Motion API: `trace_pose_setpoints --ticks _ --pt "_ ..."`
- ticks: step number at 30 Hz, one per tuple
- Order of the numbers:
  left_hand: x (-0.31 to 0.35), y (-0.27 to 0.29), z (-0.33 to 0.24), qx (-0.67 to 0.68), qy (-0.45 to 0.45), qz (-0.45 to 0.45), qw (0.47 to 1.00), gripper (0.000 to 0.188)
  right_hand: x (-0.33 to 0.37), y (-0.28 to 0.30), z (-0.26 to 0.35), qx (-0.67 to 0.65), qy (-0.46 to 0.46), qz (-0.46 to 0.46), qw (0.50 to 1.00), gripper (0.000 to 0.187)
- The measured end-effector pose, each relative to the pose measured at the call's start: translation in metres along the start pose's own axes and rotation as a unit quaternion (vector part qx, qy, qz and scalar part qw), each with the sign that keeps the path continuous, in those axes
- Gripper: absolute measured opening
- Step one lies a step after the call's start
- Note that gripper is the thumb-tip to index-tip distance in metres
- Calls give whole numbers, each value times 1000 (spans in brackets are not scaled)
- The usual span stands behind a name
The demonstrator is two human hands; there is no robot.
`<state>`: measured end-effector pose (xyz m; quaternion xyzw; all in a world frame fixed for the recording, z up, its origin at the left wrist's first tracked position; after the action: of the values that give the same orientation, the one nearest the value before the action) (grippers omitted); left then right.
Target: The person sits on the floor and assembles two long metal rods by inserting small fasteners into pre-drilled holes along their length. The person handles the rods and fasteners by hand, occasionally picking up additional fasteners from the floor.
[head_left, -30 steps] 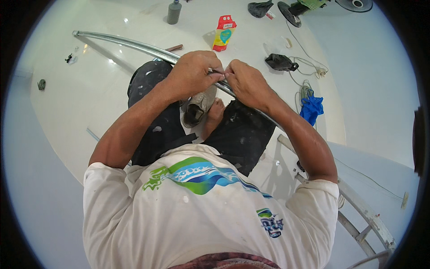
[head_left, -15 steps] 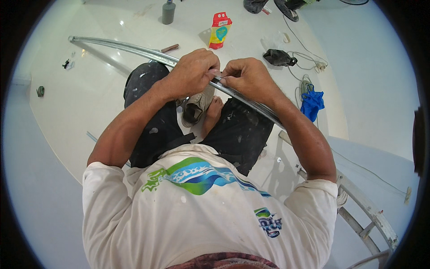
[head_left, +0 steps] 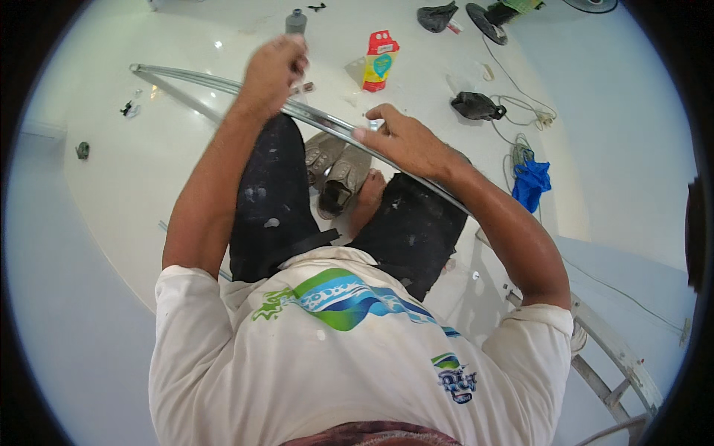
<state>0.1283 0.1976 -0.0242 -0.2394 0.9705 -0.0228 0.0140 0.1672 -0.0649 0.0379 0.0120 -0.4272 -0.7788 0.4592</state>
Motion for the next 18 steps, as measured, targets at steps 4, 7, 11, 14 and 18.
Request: trace_pose_setpoints --ticks 4,7,11,14,18 --pt "-34 75 -48 146 -49 -60 986 12 4 -15 9 124 49 119 984 51" --pt "-56 132 -41 118 -25 -63 991 11 9 -20 6 154 66 110 980 49" --pt "-63 287 -120 84 -168 -173 967 15 8 -24 14 161 55 104 980 45" --pt "-19 240 -172 -170 -172 -112 964 24 5 -25 13 179 56 117 975 44" --pt "19 111 -95 -366 -175 137 904 42 10 -24 13 189 60 101 975 43"
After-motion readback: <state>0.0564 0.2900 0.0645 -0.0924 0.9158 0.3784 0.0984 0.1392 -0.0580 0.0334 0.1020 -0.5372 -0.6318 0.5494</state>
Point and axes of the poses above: each hand's wrist, its own x-axis away from the middle knuckle, its own y-axis out of the back of the hand, z = x × y, the point moved 7 cm from there along -x, towards the middle knuckle, and after that the axes turned 10 degrees about -x, right-handed, at the moved point
